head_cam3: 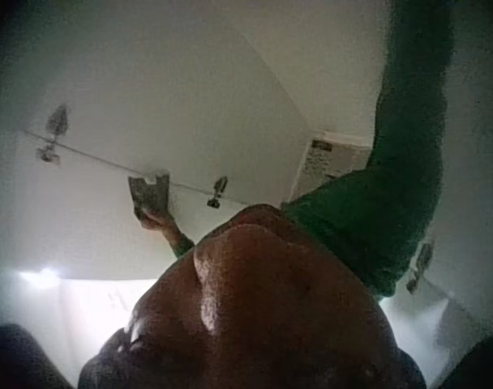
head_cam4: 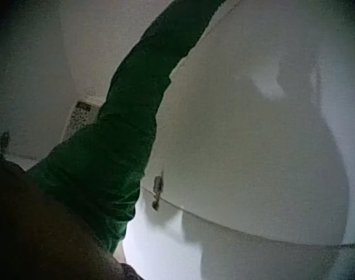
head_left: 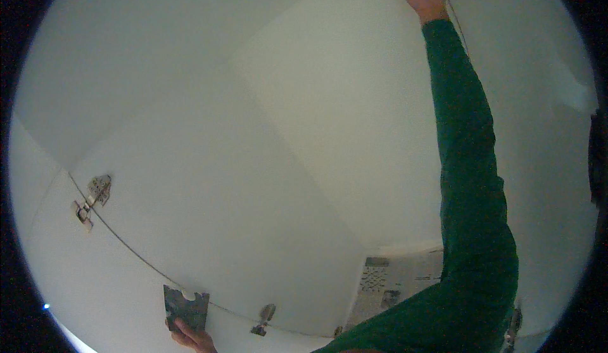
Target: The person applies white plaster to the inside of a white cabinet using a putty knife and a hawk. They repeatedly scoop plaster from the hawk and spread it onto the cabinet surface, smoothing it out. The person then moves to a workbench to clean the tools.
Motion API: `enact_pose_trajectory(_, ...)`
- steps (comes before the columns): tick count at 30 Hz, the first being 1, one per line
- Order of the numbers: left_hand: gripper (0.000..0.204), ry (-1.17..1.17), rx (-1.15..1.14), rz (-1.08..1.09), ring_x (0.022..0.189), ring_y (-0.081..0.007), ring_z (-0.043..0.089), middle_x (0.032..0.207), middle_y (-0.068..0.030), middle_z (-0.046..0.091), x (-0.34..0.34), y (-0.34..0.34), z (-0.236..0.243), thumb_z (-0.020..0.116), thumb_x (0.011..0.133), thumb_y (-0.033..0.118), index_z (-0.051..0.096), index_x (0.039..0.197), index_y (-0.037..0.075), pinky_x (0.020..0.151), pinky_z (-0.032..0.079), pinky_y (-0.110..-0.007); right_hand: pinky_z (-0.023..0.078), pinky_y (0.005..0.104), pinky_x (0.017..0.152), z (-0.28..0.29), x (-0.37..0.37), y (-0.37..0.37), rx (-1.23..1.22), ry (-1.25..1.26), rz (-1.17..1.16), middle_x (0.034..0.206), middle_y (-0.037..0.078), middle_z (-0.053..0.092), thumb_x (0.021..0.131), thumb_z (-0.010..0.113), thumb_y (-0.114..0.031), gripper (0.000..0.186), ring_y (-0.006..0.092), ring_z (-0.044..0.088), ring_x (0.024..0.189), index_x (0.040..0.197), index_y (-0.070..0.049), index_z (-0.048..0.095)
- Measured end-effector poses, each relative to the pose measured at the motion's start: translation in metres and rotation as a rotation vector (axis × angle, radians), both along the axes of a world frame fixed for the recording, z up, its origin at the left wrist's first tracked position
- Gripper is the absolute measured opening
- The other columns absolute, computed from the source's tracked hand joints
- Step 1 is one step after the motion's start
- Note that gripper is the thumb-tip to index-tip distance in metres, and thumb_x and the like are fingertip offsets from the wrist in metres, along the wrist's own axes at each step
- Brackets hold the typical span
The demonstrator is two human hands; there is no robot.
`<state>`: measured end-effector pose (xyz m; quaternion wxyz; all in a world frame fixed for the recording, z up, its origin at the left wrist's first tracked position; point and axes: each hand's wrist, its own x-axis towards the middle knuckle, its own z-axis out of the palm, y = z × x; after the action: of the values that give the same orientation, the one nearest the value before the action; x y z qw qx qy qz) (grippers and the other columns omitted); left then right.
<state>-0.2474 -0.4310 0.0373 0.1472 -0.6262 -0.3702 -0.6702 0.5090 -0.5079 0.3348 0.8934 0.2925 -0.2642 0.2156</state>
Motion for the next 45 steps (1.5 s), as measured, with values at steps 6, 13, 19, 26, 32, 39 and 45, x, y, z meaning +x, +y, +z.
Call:
enact_pose_trajectory(6,0.048,-0.593,-0.213,-0.616,0.093,-0.0305,0.059,0.107,-0.0175,0.057,0.033,0.029,-0.031,0.048,0.091,0.042,0.052,0.118,0.003,0.074,0.053,-0.046,0.053,0.0311,0.076,-0.107,-0.023,-0.031,-0.235,-0.288,-0.296,0.098,0.01,0.061,0.092,0.049,-0.012,0.019,0.0205,0.059,0.087,0.105,0.001,0.054)
enact_pose_trajectory(13,0.028,-0.95,-1.07,-1.398,0.083,-0.0192,0.058,0.092,-0.0021,0.06,0.203,-0.013,-0.026,0.052,0.089,0.032,0.057,0.106,0.01,0.067,0.049,-0.03,0.049,0.0428,0.086,-0.312,-0.269,0.029,-0.853,-1.317,-1.487,0.123,0.014,0.055,0.088,0.051,-0.016,0.037,0.0344,0.058,0.1,0.125,-0.013,0.051)
enact_pose_trajectory(19,0.05,-0.847,-0.948,-1.384,0.098,-0.022,0.054,0.116,-0.0087,0.052,0.191,-0.024,-0.004,0.054,0.083,0.023,0.042,0.129,0.007,0.081,0.047,-0.032,0.056,0.0368,0.07,-0.32,-0.307,0.007,-0.621,-2.025,-1.814,0.124,0.011,0.054,0.094,0.042,-0.021,0.04,0.0248,0.063,0.095,0.133,-0.021,0.045)
enact_pose_trajectory(26,0.046,-0.888,-0.555,-1.033,0.077,-0.0307,0.06,0.096,-0.0174,0.064,0.114,-0.016,0.044,0.045,0.094,0.038,0.057,0.111,-0.003,0.07,0.051,-0.045,0.048,0.0449,0.061,-0.201,-0.096,0.051,-1.484,-0.574,-1.81,0.088,0.023,0.063,0.094,0.048,-0.023,0.031,0.0371,0.06,0.073,0.109,0.003,0.055)
enact_pose_trajectory(32,0.051,-0.577,-0.787,-0.699,0.114,-0.0259,0.049,0.12,-0.0142,0.056,0.021,0.032,0.025,0.058,0.086,0.037,0.053,0.122,0.001,0.096,0.04,-0.039,0.047,0.0469,0.072,-0.072,0.016,0.02,-1.044,0.116,-2.038,0.1,0.032,0.058,0.091,0.045,-0.014,0.043,0.0435,0.059,0.081,0.127,0.01,0.043)
enact_pose_trajectory(39,0.049,-0.509,-0.731,-0.773,0.115,-0.0271,0.046,0.125,-0.013,0.052,0.02,0.029,0.03,0.06,0.086,0.03,0.051,0.125,0.002,0.102,0.034,-0.041,0.045,0.0475,0.076,-0.029,0.069,0.048,-0.945,0.358,-2.369,0.093,0.03,0.059,0.09,0.047,-0.017,0.034,0.0444,0.055,0.085,0.11,0.01,0.049)
enact_pose_trajectory(45,0.046,-0.518,-0.715,-0.755,0.115,-0.0264,0.046,0.124,-0.0126,0.053,0.03,0.021,0.034,0.059,0.086,0.028,0.052,0.124,0.002,0.101,0.034,-0.04,0.046,0.0466,0.08,-0.011,0.067,0.034,-1.0,0.355,-2.536,0.099,0.028,0.06,0.088,0.049,-0.014,0.048,0.0408,0.057,0.093,0.131,0.007,0.039)
